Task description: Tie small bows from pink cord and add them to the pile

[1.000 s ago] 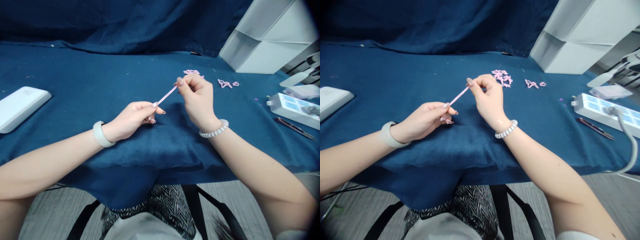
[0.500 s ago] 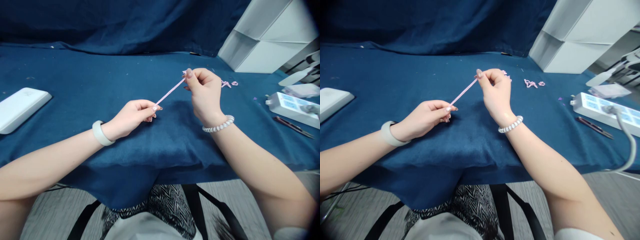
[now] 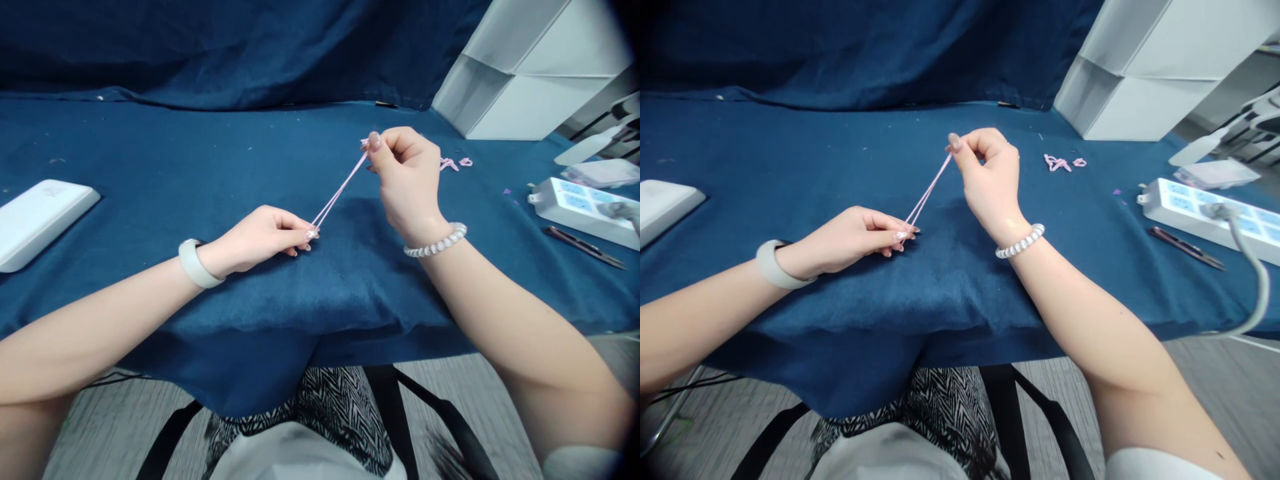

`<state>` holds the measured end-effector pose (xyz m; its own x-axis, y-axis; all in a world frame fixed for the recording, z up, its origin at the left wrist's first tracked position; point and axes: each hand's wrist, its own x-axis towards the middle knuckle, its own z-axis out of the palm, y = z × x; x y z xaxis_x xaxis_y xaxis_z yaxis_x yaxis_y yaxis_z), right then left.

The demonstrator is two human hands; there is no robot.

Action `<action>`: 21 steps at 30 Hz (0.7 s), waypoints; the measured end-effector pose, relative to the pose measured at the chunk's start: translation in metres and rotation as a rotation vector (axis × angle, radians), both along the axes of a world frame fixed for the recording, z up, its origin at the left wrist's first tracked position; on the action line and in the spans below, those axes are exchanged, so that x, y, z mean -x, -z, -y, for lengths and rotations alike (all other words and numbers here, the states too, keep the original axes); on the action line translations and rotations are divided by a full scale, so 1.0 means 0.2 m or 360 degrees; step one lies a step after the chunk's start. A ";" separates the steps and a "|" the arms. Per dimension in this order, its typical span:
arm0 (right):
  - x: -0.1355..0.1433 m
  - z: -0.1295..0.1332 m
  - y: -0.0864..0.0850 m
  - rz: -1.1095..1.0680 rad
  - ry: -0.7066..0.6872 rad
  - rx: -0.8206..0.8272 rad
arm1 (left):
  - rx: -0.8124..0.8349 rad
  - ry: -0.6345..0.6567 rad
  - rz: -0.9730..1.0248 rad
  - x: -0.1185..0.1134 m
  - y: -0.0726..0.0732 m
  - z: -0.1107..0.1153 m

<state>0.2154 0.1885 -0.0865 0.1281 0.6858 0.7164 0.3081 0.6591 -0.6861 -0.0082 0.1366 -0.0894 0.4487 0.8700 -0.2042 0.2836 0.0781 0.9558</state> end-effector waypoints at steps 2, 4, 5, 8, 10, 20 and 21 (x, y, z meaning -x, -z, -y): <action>0.00 0.00 -0.01 -0.0010 -0.0022 -0.0007 | 0.0171 0.0036 0.0074 -0.01 -0.02 0.00; -0.01 0.00 -0.01 -0.0031 -0.0024 -0.0007 | 0.0273 0.0057 0.0129 -0.01 -0.03 0.01; -0.01 0.00 -0.02 -0.0038 -0.0018 -0.0003 | 0.0275 0.0043 0.0147 -0.01 -0.03 0.01; -0.02 -0.01 -0.02 -0.0063 -0.0003 0.0025 | 0.0170 -0.0034 0.0191 -0.01 -0.03 0.01; -0.03 -0.02 -0.01 -0.0060 0.0003 0.0073 | 0.0073 -0.0022 0.0212 -0.01 -0.03 0.02; -0.04 -0.05 0.01 -0.0083 0.0043 0.0095 | -0.0317 -0.0094 0.0313 -0.01 -0.01 0.02; -0.04 -0.06 0.01 -0.0074 0.0053 0.0120 | -0.0366 -0.0124 0.0374 -0.01 0.00 0.01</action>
